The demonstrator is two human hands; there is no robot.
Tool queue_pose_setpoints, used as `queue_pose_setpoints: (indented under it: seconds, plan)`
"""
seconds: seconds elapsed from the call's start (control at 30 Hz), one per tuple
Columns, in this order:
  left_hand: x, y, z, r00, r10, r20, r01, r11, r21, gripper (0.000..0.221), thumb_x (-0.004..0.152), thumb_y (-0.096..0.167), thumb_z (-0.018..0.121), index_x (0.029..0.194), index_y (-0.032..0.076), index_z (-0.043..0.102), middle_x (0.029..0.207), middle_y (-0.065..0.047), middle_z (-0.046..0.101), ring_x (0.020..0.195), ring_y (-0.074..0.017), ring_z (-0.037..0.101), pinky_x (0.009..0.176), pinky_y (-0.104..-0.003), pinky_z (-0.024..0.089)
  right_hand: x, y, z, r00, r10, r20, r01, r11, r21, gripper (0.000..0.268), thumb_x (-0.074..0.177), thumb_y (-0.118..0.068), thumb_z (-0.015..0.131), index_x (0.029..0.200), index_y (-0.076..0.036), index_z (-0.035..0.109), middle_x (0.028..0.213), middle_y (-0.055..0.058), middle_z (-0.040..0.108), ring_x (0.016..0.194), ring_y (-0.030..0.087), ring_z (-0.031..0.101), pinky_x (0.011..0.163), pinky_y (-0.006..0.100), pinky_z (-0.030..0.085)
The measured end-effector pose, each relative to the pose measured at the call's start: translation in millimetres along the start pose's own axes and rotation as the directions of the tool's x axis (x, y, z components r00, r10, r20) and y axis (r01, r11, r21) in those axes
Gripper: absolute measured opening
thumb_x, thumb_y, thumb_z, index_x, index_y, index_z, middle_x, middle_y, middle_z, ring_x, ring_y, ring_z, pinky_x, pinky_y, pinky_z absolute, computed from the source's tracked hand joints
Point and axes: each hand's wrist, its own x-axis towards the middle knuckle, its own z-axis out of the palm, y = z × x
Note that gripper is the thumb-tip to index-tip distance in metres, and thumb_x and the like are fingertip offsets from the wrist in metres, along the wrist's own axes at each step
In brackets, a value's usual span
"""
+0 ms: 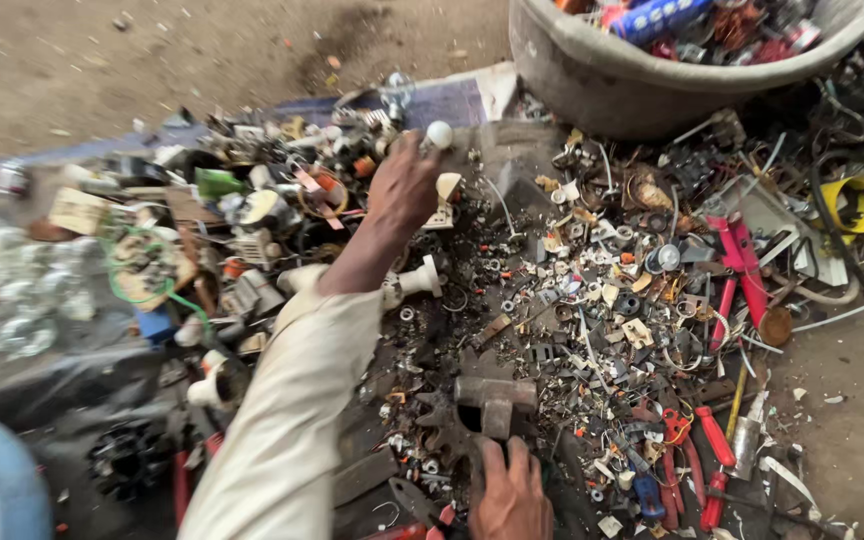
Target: The person sorts through a pile of electronic scrap and light bulbs on the ground, using a hammer to strike a metal gear and pliers to dismantle various components.
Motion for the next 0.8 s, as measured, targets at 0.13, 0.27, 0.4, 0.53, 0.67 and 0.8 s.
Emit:
queue_pose_setpoints:
  seconds: [0.13, 0.27, 0.4, 0.53, 0.67, 0.8]
  plan:
    - [-108, 4, -82, 0.912, -0.381, -0.154, 0.244, 0.802, -0.545, 0.052, 0.082, 0.024, 0.083, 0.126, 0.001, 0.067, 0.126, -0.025, 0.055, 0.114, -0.0352, 0.057, 0.094, -0.043, 0.05, -11, -12, -34, 1.0, -0.004, -0.028, 0.005, 1.0, 0.029, 0.054, 0.083, -0.025, 0.072, 0.127, -0.01, 0.044, 0.123, 0.026, 0.054, 0.096, 0.051, 0.064, 0.079, 0.057, 0.055]
    - [-262, 35, -95, 0.777, -0.606, 0.173, 0.319, 0.142, -0.937, 0.048, 0.083, 0.013, 0.072, 0.128, 0.001, 0.062, 0.112, -0.019, 0.065, 0.091, -0.0261, 0.057, 0.074, -0.035, 0.051, -30, -13, -61, 0.986, 0.036, 0.164, -0.056, 0.991, 0.12, 0.057, 0.082, -0.023, 0.074, 0.126, -0.006, 0.04, 0.113, 0.029, 0.058, 0.089, 0.052, 0.065, 0.077, 0.058, 0.055]
    - [-358, 84, -90, 0.67, -0.613, 0.418, 0.599, 0.114, -0.793, 0.051, 0.078, 0.016, 0.074, 0.126, 0.006, 0.061, 0.118, -0.009, 0.063, 0.1, -0.0227, 0.066, 0.077, -0.037, 0.061, -29, -16, -67, 0.937, 0.206, 0.282, -0.285, 0.917, 0.277, 0.06, 0.078, -0.013, 0.074, 0.125, -0.006, 0.039, 0.09, 0.024, 0.068, 0.079, 0.042, 0.071, 0.073, 0.051, 0.058]
    - [-361, 98, -77, 0.911, -0.313, 0.27, 0.39, 0.439, -0.809, 0.049, 0.079, 0.019, 0.076, 0.126, 0.008, 0.068, 0.12, -0.012, 0.072, 0.113, -0.0249, 0.069, 0.099, -0.037, 0.054, -8, -1, -71, 0.843, 0.336, 0.421, -0.538, 0.546, 0.642, 0.058, 0.078, -0.004, 0.076, 0.125, -0.013, 0.043, 0.086, 0.016, 0.069, 0.064, 0.026, 0.066, 0.056, 0.042, 0.057]
    - [-343, 91, -71, 0.897, -0.357, 0.261, 0.44, 0.657, -0.612, 0.054, 0.078, 0.027, 0.077, 0.128, 0.009, 0.068, 0.128, -0.018, 0.064, 0.116, -0.03, 0.064, 0.101, -0.039, 0.051, -15, 4, -67, 0.757, 0.11, 0.644, -0.654, 0.128, 0.746, 0.036, 0.082, -0.003, 0.062, 0.115, -0.004, 0.047, 0.073, 0.013, 0.063, 0.044, 0.022, 0.058, 0.039, 0.04, 0.054]
    - [-327, 78, -69, 0.84, -0.44, 0.318, 0.534, 0.561, -0.633, 0.054, 0.078, 0.028, 0.07, 0.129, 0.01, 0.07, 0.124, -0.016, 0.071, 0.112, -0.0276, 0.07, 0.1, -0.037, 0.053, -20, -2, -68, 0.798, 0.164, 0.579, -0.602, 0.233, 0.764, 0.035, 0.089, -0.009, 0.065, 0.12, -0.001, 0.051, 0.07, 0.006, 0.058, 0.043, 0.015, 0.054, 0.035, 0.034, 0.049]
